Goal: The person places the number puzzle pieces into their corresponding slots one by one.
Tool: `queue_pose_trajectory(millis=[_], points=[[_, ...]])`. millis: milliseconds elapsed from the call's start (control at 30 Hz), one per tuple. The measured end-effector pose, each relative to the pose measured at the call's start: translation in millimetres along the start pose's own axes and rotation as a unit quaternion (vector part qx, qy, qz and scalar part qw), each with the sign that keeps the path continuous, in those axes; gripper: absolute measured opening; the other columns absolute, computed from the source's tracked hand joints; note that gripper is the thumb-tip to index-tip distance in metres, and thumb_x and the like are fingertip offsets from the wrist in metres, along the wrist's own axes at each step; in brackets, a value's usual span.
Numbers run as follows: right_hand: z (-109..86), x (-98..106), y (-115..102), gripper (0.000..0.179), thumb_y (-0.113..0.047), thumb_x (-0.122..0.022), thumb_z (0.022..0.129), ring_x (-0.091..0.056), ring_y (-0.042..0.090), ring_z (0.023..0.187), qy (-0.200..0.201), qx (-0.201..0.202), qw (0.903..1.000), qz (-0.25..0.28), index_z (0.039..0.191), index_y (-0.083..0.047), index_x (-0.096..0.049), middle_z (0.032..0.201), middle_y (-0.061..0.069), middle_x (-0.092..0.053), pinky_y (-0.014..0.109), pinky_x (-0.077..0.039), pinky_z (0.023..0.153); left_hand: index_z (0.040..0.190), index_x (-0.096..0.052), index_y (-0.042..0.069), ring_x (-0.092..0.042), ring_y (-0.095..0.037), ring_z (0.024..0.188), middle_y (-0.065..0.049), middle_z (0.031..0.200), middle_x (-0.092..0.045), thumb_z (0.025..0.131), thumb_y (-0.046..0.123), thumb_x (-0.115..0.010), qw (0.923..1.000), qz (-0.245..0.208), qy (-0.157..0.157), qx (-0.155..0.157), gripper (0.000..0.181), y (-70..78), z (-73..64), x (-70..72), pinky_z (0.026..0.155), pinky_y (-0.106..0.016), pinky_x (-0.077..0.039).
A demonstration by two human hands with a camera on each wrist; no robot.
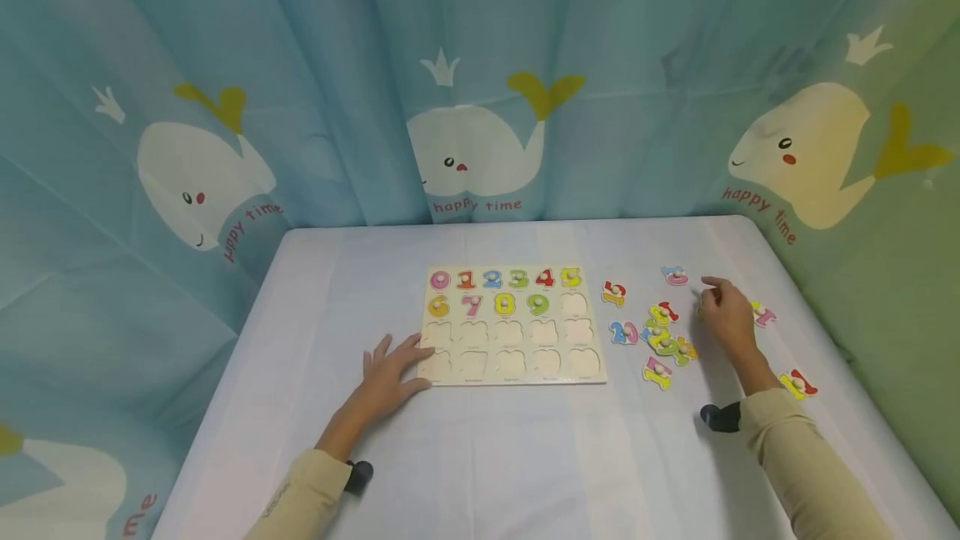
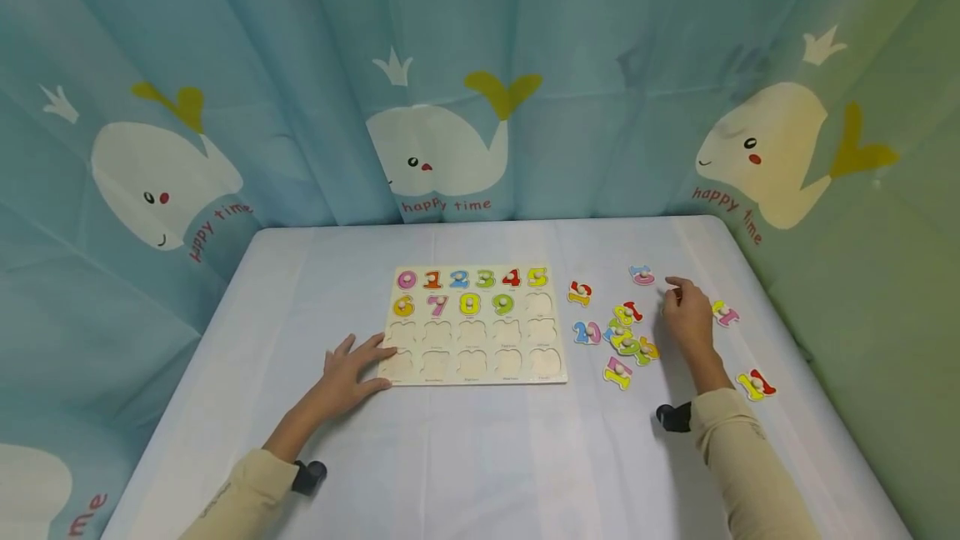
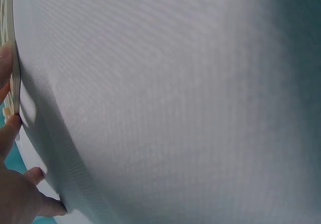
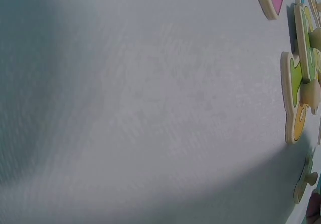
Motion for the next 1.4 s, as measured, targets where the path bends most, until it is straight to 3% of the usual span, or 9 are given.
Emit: queue_pose_trajectory(millis=[267, 833, 1067, 1267, 1400], points=[[-5.3, -9, 0, 0.038, -0.015, -0.044, 0.098, -0.046, 0.036, 0.095, -0.033, 0.02, 0.9992, 0.003, 0.132, 0.003, -0.046, 0.112, 0.025, -0.05, 0.046, -0.043, 0.082, 0.127, -0.06, 0.015, -0.012, -0.048, 0.136, -0.012, 0.145, -0.039, 0.08, 0.025, -0.074, 1.0, 0.005, 0.008, -0.001, 0.05, 1.1, 0.5, 1.1, 0.1, -0.071, 0.002], [-8.6, -17, -4, 0.038, -0.017, -0.043, 0.099, -0.047, 0.034, 0.094, -0.035, 0.013, 0.9993, 0.004, 0.133, 0.001, -0.047, 0.111, 0.022, -0.052, 0.043, -0.043, 0.079, 0.128, -0.059, 0.015, -0.011, -0.049, 0.136, -0.012, 0.146, -0.038, 0.081, 0.025, -0.073, 0.9999, 0.01, -0.002, -0.003, 0.05, 1.7, 1.1, 1.8, 0.099, -0.072, 0.002], [-11.4, -26, -15, 0.04, -0.022, -0.046, 0.099, -0.05, 0.032, 0.096, -0.067, 0.026, 0.9972, 0.021, 0.133, -0.001, -0.047, 0.111, 0.019, -0.053, 0.031, -0.044, 0.075, 0.129, -0.058, 0.016, -0.009, -0.048, 0.136, -0.012, 0.147, -0.036, 0.082, 0.026, -0.073, 1.0, -0.001, -0.005, 0.003, 0.051, -1.0, 1.5, 1.2, 0.1, -0.07, 0.004], [-19.9, -36, -37, 0.037, -0.02, -0.054, 0.097, -0.049, 0.027, 0.092, -0.121, 0.073, 0.9891, 0.041, 0.13, -0.004, -0.051, 0.107, 0.015, -0.057, 0.023, -0.044, 0.067, 0.129, -0.059, 0.015, -0.009, -0.049, 0.136, -0.013, 0.147, -0.037, 0.082, 0.025, -0.073, 1.0, -0.005, -0.007, -0.002, 0.05, -0.8, 1.7, 0.6, 0.1, -0.071, 0.004], [-26.9, -40, -43, 0.036, -0.021, -0.056, 0.096, -0.049, 0.025, 0.089, -0.133, 0.085, 0.9871, 0.03, 0.127, -0.005, -0.054, 0.103, 0.012, -0.058, 0.02, -0.045, 0.065, 0.129, -0.059, 0.015, -0.009, -0.048, 0.136, -0.013, 0.147, -0.037, 0.082, 0.025, -0.072, 1.0, 0.001, -0.009, -0.002, 0.05, -1.5, 1.9, 0.6, 0.1, -0.07, 0.004]])
Point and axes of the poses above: each hand's wrist, its own z-axis towards the middle knuckle, its own x-axis out of the back of the hand, y = z × x, the point moved 6 cm from there along z, towards the middle knuckle
